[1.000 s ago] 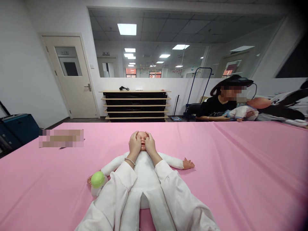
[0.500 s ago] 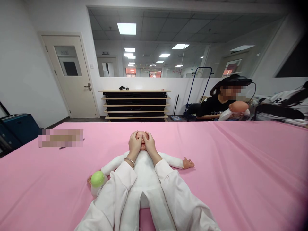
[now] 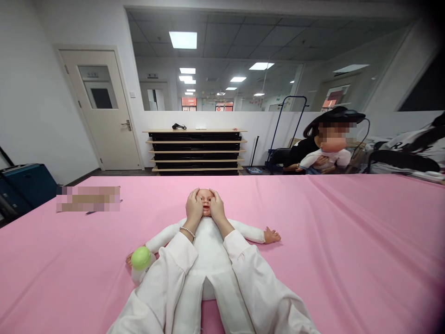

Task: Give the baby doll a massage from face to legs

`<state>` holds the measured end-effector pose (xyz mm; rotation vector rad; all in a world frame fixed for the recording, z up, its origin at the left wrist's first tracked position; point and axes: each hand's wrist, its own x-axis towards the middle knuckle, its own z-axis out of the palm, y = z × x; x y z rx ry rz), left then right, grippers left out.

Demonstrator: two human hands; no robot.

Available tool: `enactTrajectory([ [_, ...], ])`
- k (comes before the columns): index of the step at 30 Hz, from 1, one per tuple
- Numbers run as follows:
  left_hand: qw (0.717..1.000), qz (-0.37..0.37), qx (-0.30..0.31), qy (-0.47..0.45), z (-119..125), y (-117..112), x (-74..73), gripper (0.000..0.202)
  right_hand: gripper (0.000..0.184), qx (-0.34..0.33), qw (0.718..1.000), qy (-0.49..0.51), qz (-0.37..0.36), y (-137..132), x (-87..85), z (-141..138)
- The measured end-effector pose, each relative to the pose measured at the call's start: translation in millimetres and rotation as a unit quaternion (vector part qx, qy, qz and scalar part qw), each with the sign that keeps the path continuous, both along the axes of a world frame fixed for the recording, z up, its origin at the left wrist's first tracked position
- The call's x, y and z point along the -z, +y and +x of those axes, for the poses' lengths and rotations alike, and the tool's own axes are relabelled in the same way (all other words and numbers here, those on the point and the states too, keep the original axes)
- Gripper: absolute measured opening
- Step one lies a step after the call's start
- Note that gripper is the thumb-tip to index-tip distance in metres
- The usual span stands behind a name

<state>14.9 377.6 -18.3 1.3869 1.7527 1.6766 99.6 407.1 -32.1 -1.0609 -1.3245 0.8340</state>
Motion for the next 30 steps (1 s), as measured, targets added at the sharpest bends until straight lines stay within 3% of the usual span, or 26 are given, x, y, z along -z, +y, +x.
enactTrajectory([
  [15,1.0,-0.001,-0.009,-0.003,-0.5,-0.1,0.8,0.034,0.036,-0.014,1.0,-0.008,0.022,-0.8,0.2,-0.3],
  [20,1.0,-0.013,-0.011,-0.013,-1.4,2.2,1.5,0.039,0.046,-0.004,1.0,-0.008,0.006,1.8,2.2,-1.6],
  [30,1.0,0.016,-0.001,0.019,-0.5,-1.9,0.9,0.038,0.041,-0.02,0.999,-0.017,0.022,-6.0,-4.3,1.3],
])
